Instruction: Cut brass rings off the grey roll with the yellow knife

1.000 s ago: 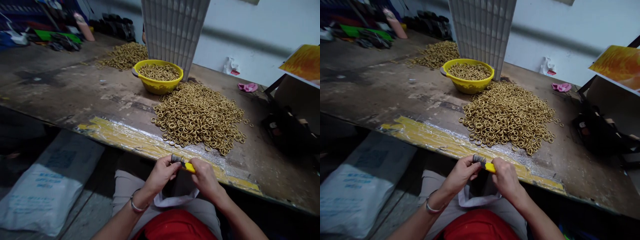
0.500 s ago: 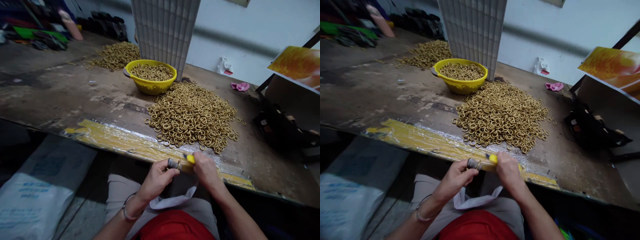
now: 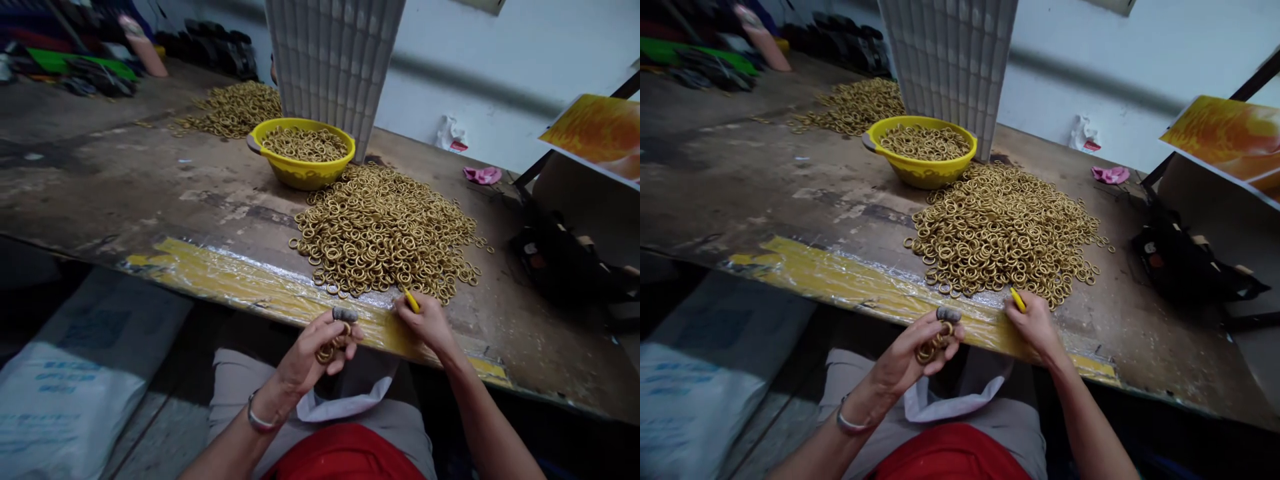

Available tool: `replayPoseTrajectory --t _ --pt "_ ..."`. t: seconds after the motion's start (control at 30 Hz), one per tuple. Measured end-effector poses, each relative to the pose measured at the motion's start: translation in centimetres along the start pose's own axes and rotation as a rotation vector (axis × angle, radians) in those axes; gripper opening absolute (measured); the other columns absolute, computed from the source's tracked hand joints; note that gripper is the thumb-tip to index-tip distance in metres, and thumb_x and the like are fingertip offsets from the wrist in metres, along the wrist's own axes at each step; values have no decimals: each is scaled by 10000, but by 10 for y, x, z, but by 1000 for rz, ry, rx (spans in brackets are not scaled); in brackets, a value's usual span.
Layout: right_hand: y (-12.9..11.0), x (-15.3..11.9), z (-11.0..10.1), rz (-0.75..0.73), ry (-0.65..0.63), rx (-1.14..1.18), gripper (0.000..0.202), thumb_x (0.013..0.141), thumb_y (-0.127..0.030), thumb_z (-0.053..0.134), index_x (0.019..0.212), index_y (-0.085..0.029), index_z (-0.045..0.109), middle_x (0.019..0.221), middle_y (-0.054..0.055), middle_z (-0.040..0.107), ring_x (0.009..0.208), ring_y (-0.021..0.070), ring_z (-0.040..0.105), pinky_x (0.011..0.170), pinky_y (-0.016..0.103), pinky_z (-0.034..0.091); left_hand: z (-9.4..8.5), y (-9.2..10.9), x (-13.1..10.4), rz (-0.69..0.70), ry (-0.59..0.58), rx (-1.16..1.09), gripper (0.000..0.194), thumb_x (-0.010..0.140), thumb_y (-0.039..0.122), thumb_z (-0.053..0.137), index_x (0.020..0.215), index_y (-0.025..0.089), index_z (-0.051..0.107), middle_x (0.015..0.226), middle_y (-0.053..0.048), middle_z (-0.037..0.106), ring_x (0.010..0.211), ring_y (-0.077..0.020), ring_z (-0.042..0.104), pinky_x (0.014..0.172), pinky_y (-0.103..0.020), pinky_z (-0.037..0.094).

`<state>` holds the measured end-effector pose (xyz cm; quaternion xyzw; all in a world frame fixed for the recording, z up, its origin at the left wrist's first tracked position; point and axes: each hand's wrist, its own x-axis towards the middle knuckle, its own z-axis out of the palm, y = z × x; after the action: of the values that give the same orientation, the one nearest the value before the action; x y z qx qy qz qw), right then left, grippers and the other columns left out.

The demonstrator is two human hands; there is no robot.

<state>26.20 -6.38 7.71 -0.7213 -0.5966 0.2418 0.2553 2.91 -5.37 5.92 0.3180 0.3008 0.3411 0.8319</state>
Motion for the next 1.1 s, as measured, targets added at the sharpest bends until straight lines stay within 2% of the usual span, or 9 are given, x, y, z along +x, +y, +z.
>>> replayPoseTrajectory --t 0.17,0.27,0.37,0.43,0.53,0.6,0.7,0.87,1.1 --pt "-36 -15 19 235 -318 838 300 768 -456 653 730 -174 558 544 -48 503 384 54 327 374 195 255 3 -11 -1 252 230 503 196 765 339 721 809 165 643 666 -21 642 501 -101 513 451 -195 389" --pt "-51 -18 32 305 -382 1020 339 698 -451 728 740 -175 534 555 -54 517 379 40 336 354 173 259 4 -16 -4 455 288 779 130 783 266 711 887 188 700 807 -53 705 727 -173 623 692 -259 480" --pt "-58 -18 38 341 -436 1052 381 661 -465 752 722 -186 499 510 -81 462 376 38 312 352 163 234 1 -15 -7 519 310 884 90 808 261 678 844 190 721 778 -58 696 731 -186 609 716 -280 471" --pt "-60 -18 38 298 -442 998 389 699 -503 710 697 -188 482 518 -78 444 387 41 306 364 172 225 -3 -13 -7 497 345 873 89 797 262 678 795 182 717 713 -43 665 675 -167 576 668 -264 461" --pt "-59 -22 35 111 -335 737 391 839 -520 560 659 -183 477 553 -57 416 451 63 334 429 197 263 -6 -9 -5 285 293 652 161 788 313 669 782 154 694 585 -1 577 527 -117 490 493 -210 398" --pt "-54 -27 34 -59 -214 464 370 900 -448 495 646 -180 486 582 -39 420 524 87 374 501 214 295 -8 -7 -3 151 222 455 233 780 363 668 818 133 682 562 12 550 466 -91 438 410 -182 333" --pt "-45 -37 35 -254 -98 80 189 872 -234 497 693 -181 522 645 -13 500 610 119 444 577 235 304 -8 -8 -2 119 186 312 297 765 403 677 847 119 659 667 -24 613 479 -79 450 391 -166 327" --pt "-41 -46 39 -347 -77 -240 205 721 -28 483 834 -177 566 749 23 606 672 152 537 606 247 314 -8 -12 -4 160 201 478 276 798 401 642 749 134 598 557 24 523 444 -72 426 406 -170 331" --pt "-49 -45 40 -372 -113 -425 196 779 -22 495 864 -174 584 812 44 644 694 167 581 614 259 321 -2 2 -7 275 176 745 197 816 299 585 690 149 599 544 39 471 466 -77 384 431 -183 303"
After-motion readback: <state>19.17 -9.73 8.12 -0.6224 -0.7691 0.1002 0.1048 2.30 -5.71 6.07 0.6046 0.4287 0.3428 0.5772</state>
